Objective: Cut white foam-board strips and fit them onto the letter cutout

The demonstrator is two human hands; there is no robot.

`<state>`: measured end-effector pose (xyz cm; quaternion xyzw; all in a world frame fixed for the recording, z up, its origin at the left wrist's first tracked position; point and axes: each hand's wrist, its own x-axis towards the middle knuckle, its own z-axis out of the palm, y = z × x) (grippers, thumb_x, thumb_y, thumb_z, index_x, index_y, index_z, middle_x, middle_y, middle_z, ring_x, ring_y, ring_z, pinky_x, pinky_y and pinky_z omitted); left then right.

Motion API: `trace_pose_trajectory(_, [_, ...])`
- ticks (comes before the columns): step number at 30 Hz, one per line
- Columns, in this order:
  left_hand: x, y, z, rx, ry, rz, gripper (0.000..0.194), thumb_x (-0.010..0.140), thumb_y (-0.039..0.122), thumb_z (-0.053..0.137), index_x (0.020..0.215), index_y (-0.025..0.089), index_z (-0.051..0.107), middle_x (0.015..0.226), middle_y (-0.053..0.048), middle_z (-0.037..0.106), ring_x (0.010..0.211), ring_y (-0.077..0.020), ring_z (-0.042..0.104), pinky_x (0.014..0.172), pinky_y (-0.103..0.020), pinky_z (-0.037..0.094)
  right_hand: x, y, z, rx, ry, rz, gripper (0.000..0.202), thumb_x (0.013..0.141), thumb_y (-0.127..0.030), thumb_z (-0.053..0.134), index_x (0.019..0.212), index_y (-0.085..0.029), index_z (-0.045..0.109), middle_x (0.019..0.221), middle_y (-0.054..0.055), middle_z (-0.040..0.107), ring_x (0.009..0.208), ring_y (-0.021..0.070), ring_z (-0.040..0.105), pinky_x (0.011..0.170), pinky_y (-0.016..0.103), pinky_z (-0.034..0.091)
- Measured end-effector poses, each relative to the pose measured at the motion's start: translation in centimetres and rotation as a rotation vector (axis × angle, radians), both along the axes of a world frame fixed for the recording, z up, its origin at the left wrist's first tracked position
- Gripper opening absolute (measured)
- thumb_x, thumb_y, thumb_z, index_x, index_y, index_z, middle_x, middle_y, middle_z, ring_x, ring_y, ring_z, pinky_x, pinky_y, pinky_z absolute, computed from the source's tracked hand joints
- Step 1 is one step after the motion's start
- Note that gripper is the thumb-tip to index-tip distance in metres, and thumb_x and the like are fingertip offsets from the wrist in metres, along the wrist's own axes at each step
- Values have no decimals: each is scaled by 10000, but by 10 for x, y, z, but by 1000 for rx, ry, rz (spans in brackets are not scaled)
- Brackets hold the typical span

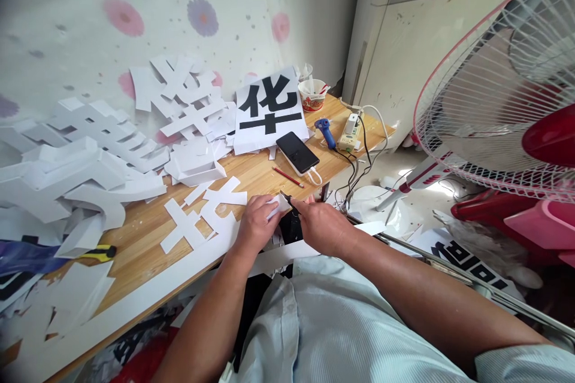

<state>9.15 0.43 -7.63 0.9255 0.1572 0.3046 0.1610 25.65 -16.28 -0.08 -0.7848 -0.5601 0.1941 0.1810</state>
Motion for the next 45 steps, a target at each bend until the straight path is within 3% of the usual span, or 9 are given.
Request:
trace_pose_trajectory(9, [-1, 1, -2, 9, 2, -11, 69, 994, 194, 756, 1048, 223, 787, 1177, -131, 772, 1123, -302, 691, 976, -509, 610, -7, -1, 7, -62, -50, 38, 546, 1026, -159, 539, 1565, -176, 623, 1251, 164, 833, 1100, 296, 815, 936, 326, 568])
trace_pose_trajectory(20, [-1, 1, -5, 13, 38, 9, 58, 950, 204, 812, 980, 235, 774, 1176, -120, 770, 1130, -306, 672, 999, -513, 597, -10, -32, 20, -135, -71, 104, 629, 952, -101, 570, 1579, -142, 584, 1155, 162, 846, 1026, 287, 816, 888, 306, 553])
trace_pose_trajectory(25, [-1, 1, -6, 12, 35, 10, 26, 983, 236, 781, 1009, 233, 786, 1186, -125, 775, 1129, -305, 678, 1015, -526, 598, -4, -50, 27, -104, 7, 80, 570, 962, -135, 566, 1508, -238, 689, 1087, 116, 864, 997, 320, 825, 880, 353, 581])
trace_pose_trajectory(28, [-1, 1, -6, 3, 49, 16, 46, 991, 258, 778, 1030, 241, 796, 1192, -127, 779, 1133, -309, 688, 1012, -538, 603, 2, -56, 30, -42, 59, 34, 576, 1017, -190, 513, 1567, -288, 653, 1211, 97, 851, 1072, 332, 822, 914, 386, 601])
trace_pose_trajectory(32, [-3, 1, -5, -7, 48, 12, 97, 981, 272, 803, 1074, 246, 810, 1210, -124, 789, 1142, -304, 707, 1016, -531, 616, 7, -56, 24, 61, 86, -48, 597, 1081, -262, 442, 1671, -220, 530, 1411, 127, 777, 1215, 327, 786, 983, 413, 612])
trace_pose_trajectory(36, [-4, 2, -6, -82, -37, 63, 147, 945, 260, 849, 1085, 235, 816, 1211, -117, 799, 1134, -285, 743, 1030, -497, 640, 7, -53, 10, 120, 130, -64, 571, 1092, -277, 461, 1653, -216, 549, 1504, 111, 725, 1301, 317, 751, 1049, 427, 610])
trace_pose_trajectory(41, [-5, 3, -4, -195, -188, 196, 195, 974, 232, 806, 1169, 225, 795, 1271, -110, 779, 1225, -270, 733, 1131, -498, 610, 7, -52, -7, 140, 170, -81, 565, 1094, -266, 479, 1651, -209, 549, 1507, 119, 722, 1311, 311, 748, 1107, 448, 596])
trace_pose_trajectory(45, [-5, 5, -3, -275, -222, 273, 174, 987, 241, 784, 1160, 227, 785, 1290, -111, 769, 1243, -270, 726, 1154, -511, 594, 3, -57, -18, 165, 227, -14, 562, 1093, -255, 494, 1652, -236, 547, 1495, 121, 730, 1306, 301, 749, 1116, 459, 596])
